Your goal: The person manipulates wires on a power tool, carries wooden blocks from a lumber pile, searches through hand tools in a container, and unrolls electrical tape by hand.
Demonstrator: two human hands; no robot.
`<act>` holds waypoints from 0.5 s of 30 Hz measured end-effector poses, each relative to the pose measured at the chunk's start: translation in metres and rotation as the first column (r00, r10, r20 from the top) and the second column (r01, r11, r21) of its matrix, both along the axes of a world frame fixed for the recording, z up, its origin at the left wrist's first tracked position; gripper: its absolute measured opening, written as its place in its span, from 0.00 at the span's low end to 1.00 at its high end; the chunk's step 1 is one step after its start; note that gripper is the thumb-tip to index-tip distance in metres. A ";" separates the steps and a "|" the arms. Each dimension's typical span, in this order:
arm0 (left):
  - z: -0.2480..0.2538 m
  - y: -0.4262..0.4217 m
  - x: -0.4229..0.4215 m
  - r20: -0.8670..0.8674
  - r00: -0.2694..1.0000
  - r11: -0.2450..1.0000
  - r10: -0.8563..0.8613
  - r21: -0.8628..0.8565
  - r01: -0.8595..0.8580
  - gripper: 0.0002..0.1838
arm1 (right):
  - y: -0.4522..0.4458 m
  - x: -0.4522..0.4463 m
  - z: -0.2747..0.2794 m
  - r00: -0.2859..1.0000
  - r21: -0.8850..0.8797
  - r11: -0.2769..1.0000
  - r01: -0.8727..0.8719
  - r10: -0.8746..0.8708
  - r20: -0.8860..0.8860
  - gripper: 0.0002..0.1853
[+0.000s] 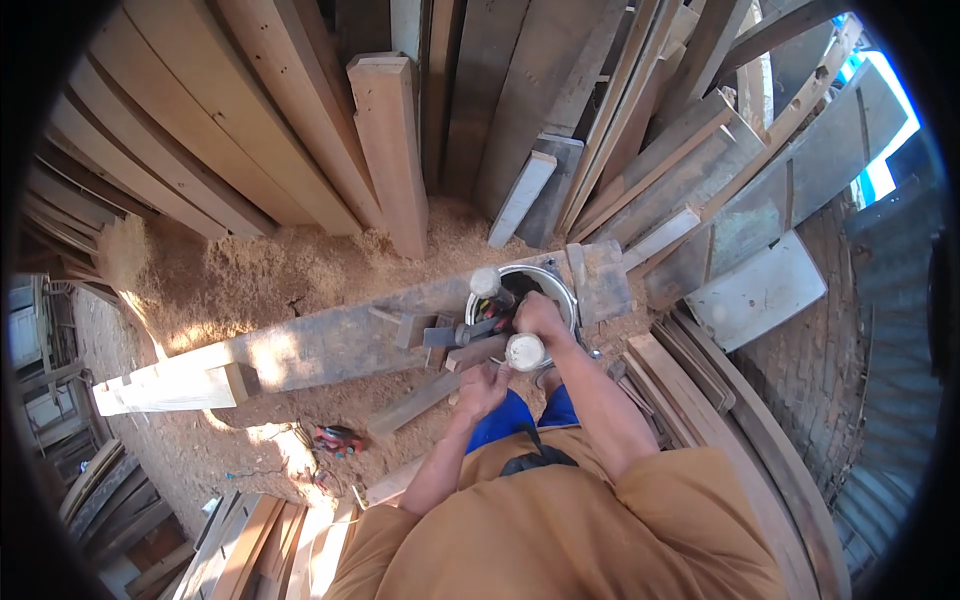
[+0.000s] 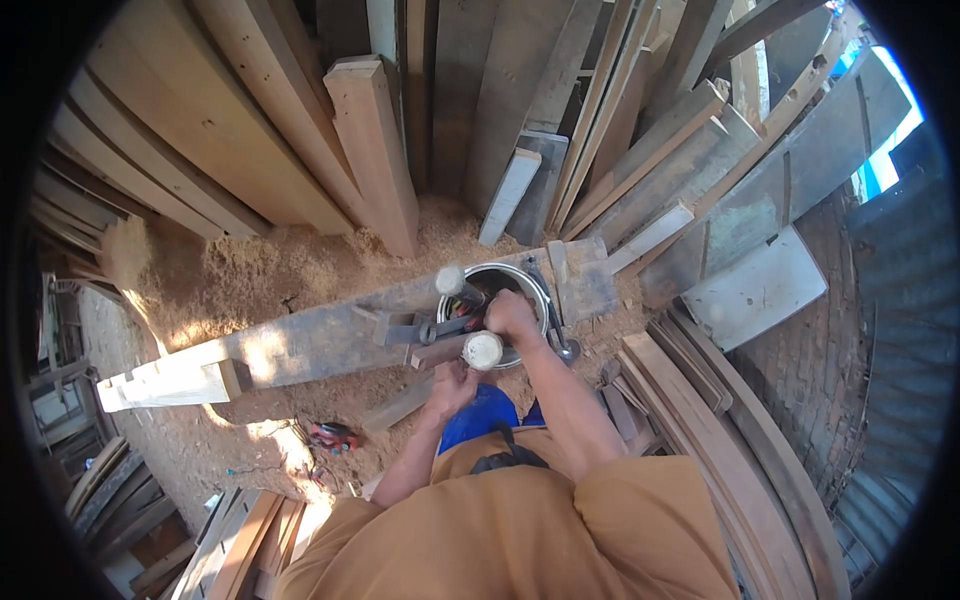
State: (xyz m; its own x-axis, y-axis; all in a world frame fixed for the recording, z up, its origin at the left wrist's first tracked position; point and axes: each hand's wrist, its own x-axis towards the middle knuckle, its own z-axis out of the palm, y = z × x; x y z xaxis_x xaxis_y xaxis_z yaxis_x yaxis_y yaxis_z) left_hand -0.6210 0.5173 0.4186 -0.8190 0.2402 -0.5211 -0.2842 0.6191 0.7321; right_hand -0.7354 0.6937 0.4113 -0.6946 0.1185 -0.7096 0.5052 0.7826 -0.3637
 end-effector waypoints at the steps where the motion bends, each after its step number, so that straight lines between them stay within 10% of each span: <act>1: 0.000 0.001 0.000 -0.137 0.991 0.999 -0.003 -0.038 -0.003 0.28 | -0.002 0.002 0.010 1.000 0.005 1.000 -0.008 0.008 -0.017 0.16; 3: -0.006 0.007 -0.002 -0.519 0.854 0.994 0.019 -0.079 -0.070 0.31 | -0.003 0.003 0.013 0.998 0.016 0.998 -0.058 0.058 0.014 0.15; 5: 0.000 0.007 -0.005 -0.515 0.856 0.998 0.035 -0.028 -0.058 0.29 | -0.003 -0.003 0.016 0.993 -0.011 0.996 -0.092 0.093 0.073 0.16; 8: 0.025 -0.001 -0.014 0.058 0.997 0.998 -0.046 0.056 0.042 0.33 | -0.001 -0.012 0.022 0.987 -0.008 0.988 -0.157 0.157 -0.033 0.16; 12: 0.027 0.000 -0.016 0.009 1.000 0.999 -0.026 0.034 0.025 0.30 | 0.000 -0.021 0.024 0.901 0.197 0.896 -0.398 0.422 -0.102 0.16; 15: 0.018 0.007 -0.006 -0.338 0.917 0.960 0.213 0.246 -0.132 0.28 | 0.028 -0.016 0.002 0.391 0.351 0.398 -0.848 0.916 -0.094 0.11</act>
